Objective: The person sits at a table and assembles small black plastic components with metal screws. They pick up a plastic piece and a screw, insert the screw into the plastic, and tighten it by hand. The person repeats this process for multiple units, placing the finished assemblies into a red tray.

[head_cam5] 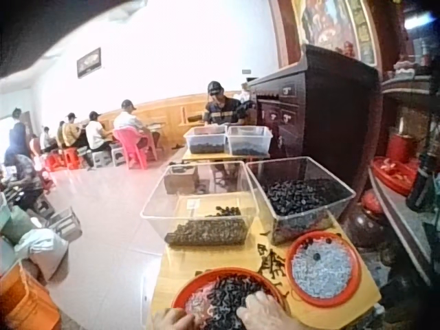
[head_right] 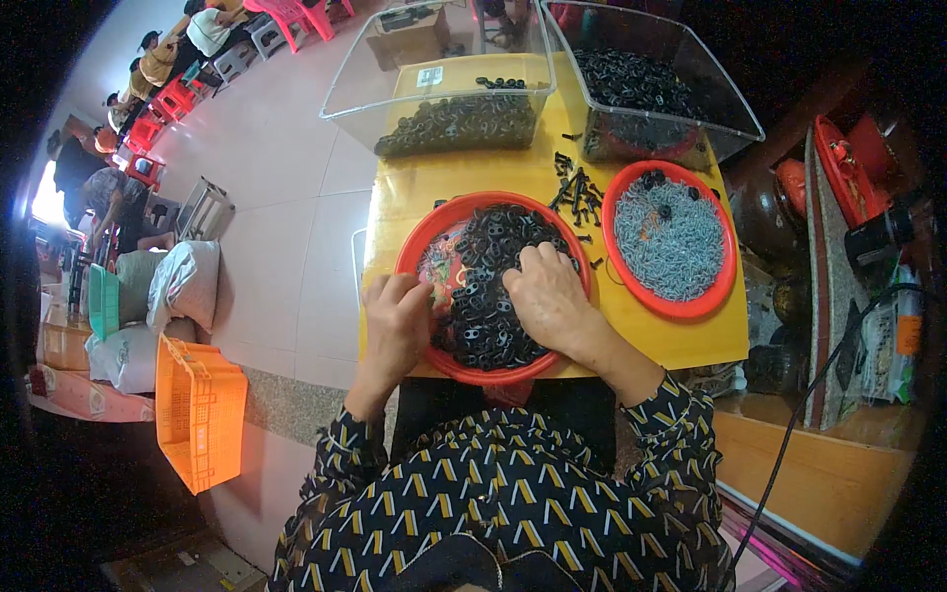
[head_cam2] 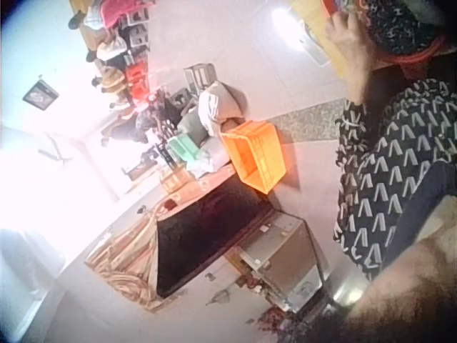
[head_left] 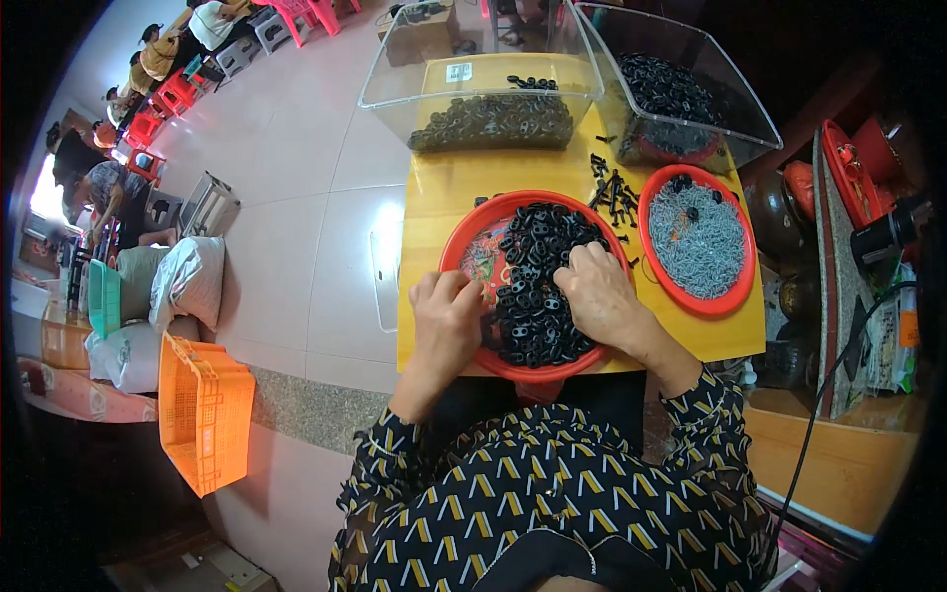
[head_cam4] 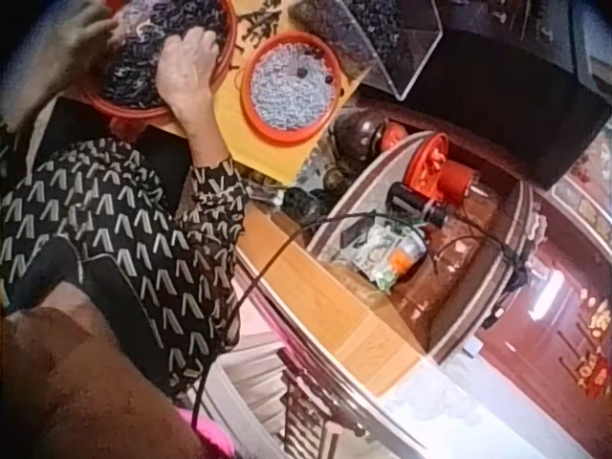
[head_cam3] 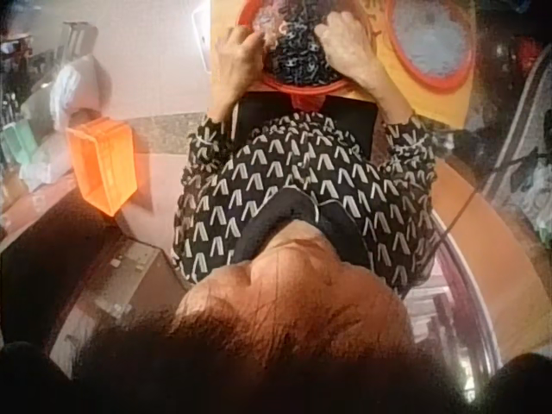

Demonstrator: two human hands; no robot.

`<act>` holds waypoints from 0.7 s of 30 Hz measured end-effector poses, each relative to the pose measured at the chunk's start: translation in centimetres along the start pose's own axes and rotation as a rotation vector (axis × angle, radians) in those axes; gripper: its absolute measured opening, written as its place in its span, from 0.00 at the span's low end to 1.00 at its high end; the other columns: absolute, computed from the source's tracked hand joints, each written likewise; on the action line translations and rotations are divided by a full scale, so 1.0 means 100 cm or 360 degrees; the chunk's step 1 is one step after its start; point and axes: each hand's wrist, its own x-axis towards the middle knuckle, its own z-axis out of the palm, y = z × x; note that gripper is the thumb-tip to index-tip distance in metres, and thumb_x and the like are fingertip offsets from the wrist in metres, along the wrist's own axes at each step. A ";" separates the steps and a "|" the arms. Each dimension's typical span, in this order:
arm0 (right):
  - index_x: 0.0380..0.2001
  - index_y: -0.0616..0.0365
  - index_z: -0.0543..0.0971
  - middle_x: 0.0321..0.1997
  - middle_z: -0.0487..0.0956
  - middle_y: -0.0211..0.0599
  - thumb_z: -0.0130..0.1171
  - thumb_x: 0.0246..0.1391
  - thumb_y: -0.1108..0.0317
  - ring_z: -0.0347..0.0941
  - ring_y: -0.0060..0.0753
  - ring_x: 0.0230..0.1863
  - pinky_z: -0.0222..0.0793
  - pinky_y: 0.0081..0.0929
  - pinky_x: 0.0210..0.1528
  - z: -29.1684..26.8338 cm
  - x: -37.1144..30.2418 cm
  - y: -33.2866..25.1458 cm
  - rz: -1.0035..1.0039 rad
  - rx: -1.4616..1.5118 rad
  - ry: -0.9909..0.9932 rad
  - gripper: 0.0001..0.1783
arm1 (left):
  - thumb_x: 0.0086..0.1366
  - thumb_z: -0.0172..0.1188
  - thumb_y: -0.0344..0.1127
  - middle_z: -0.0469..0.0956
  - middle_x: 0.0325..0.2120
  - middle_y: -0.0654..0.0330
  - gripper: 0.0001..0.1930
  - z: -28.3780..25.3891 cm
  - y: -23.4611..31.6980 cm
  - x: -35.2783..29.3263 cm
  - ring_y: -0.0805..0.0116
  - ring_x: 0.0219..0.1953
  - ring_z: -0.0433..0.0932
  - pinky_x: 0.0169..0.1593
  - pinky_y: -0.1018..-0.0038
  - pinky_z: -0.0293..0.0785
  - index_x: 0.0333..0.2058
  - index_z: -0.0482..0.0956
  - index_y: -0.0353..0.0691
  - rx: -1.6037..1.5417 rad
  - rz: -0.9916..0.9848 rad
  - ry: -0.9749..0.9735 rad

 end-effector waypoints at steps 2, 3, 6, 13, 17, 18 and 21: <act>0.19 0.60 0.74 0.27 0.67 0.43 0.49 0.37 0.75 0.63 0.43 0.35 0.62 0.37 0.37 0.001 -0.001 0.000 0.0006 0.0027 0.0027 0.04 | 0.41 0.59 0.31 0.69 0.25 0.61 0.08 0.003 -0.003 0.015 0.61 0.32 0.67 0.36 0.68 0.59 0.24 0.74 0.41 0.0100 0.0119 -0.0162; 0.19 0.60 0.73 0.27 0.67 0.43 0.49 0.37 0.75 0.63 0.43 0.35 0.62 0.37 0.36 0.002 -0.002 0.001 0.0010 0.0039 0.0041 0.04 | 0.41 0.59 0.32 0.69 0.24 0.61 0.08 0.005 -0.006 0.022 0.62 0.32 0.66 0.36 0.68 0.59 0.23 0.74 0.41 0.0142 0.0173 -0.0260; 0.19 0.61 0.73 0.26 0.66 0.44 0.50 0.38 0.75 0.63 0.44 0.34 0.62 0.35 0.36 0.004 -0.004 0.004 0.0004 0.0186 0.0127 0.03 | 0.38 0.60 0.33 0.68 0.23 0.61 0.08 0.010 -0.015 0.033 0.63 0.33 0.66 0.37 0.68 0.59 0.21 0.73 0.40 0.0243 0.0227 -0.0455; 0.21 0.61 0.72 0.25 0.69 0.43 0.54 0.41 0.75 0.67 0.44 0.31 0.63 0.36 0.34 -0.003 -0.014 0.006 0.0125 0.0735 0.0490 0.01 | 0.40 0.59 0.35 0.67 0.23 0.59 0.10 0.020 -0.021 0.039 0.62 0.32 0.66 0.36 0.68 0.59 0.22 0.72 0.39 0.0334 0.0369 -0.0612; 0.22 0.62 0.71 0.22 0.72 0.45 0.53 0.42 0.76 0.70 0.46 0.26 0.65 0.34 0.29 -0.010 -0.019 -0.001 0.0391 0.1069 0.0485 0.02 | 0.42 0.58 0.34 0.66 0.23 0.56 0.11 0.019 -0.022 0.033 0.59 0.32 0.66 0.37 0.68 0.58 0.26 0.69 0.38 0.0382 0.0383 -0.0601; 0.22 0.63 0.71 0.22 0.72 0.45 0.53 0.43 0.77 0.70 0.46 0.25 0.65 0.34 0.27 -0.010 -0.020 -0.003 0.0451 0.1172 0.0468 0.02 | 0.42 0.58 0.32 0.66 0.23 0.55 0.11 0.018 -0.021 0.030 0.58 0.32 0.66 0.37 0.67 0.59 0.26 0.68 0.38 0.0350 0.0356 -0.0582; 0.24 0.64 0.71 0.20 0.73 0.36 0.52 0.45 0.77 0.69 0.26 0.20 0.64 0.23 0.22 -0.002 -0.025 -0.002 0.0627 0.1467 0.0426 0.02 | 0.42 0.56 0.29 0.66 0.24 0.54 0.12 0.015 -0.018 0.025 0.56 0.31 0.66 0.36 0.66 0.60 0.29 0.67 0.38 0.0223 0.0287 -0.0512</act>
